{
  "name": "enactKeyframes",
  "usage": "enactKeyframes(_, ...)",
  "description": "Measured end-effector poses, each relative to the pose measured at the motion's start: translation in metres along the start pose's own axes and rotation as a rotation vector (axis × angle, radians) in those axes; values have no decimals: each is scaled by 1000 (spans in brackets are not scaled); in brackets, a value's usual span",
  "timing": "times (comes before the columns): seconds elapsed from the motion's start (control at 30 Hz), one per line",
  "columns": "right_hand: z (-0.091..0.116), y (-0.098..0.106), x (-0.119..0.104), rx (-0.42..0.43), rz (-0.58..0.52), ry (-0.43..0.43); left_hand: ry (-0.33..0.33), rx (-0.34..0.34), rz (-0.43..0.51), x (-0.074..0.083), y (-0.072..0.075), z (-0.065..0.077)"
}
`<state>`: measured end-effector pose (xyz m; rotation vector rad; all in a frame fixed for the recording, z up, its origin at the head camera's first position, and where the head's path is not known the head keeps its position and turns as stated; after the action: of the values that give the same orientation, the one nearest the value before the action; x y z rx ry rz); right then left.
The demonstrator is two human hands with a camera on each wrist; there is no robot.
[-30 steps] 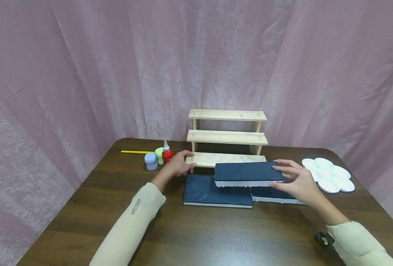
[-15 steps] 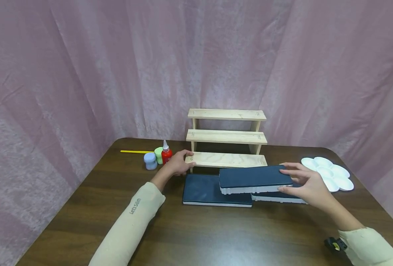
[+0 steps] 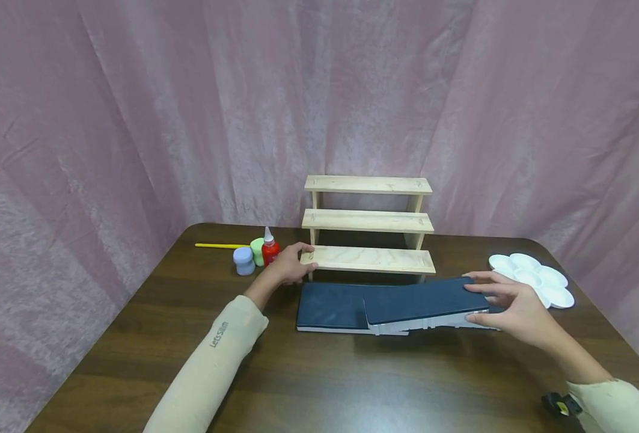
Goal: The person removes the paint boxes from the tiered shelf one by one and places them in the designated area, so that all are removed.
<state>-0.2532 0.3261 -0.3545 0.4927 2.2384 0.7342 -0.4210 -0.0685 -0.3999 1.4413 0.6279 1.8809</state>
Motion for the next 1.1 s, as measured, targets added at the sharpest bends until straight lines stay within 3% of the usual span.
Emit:
enactKeyframes(0.43,13,9,-1,-17,-75,25,-19,-1,13,4,1,0)
enactKeyframes(0.7,24,8,-1,-71,-132,37,-9,-7,-1,-2,-2,0)
enactKeyframes(0.9,30,12,-3,-95,-39,41,-9,-1,3,-1,-1,1)
enactKeyframes(1.1,34,16,-7,-102,-37,79,-6,-3,9,-1,0,1)
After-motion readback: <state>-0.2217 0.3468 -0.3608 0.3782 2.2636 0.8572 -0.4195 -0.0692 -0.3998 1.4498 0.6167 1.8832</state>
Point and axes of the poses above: each hand's wrist, its own z-axis away from the middle knuckle, its own y-axis out of the back of the hand, x = y × z, the point moved 7 cm from there along -z, towards the middle knuckle, and after that the axes turned 13 degrees about y, right-handed, at the moved point
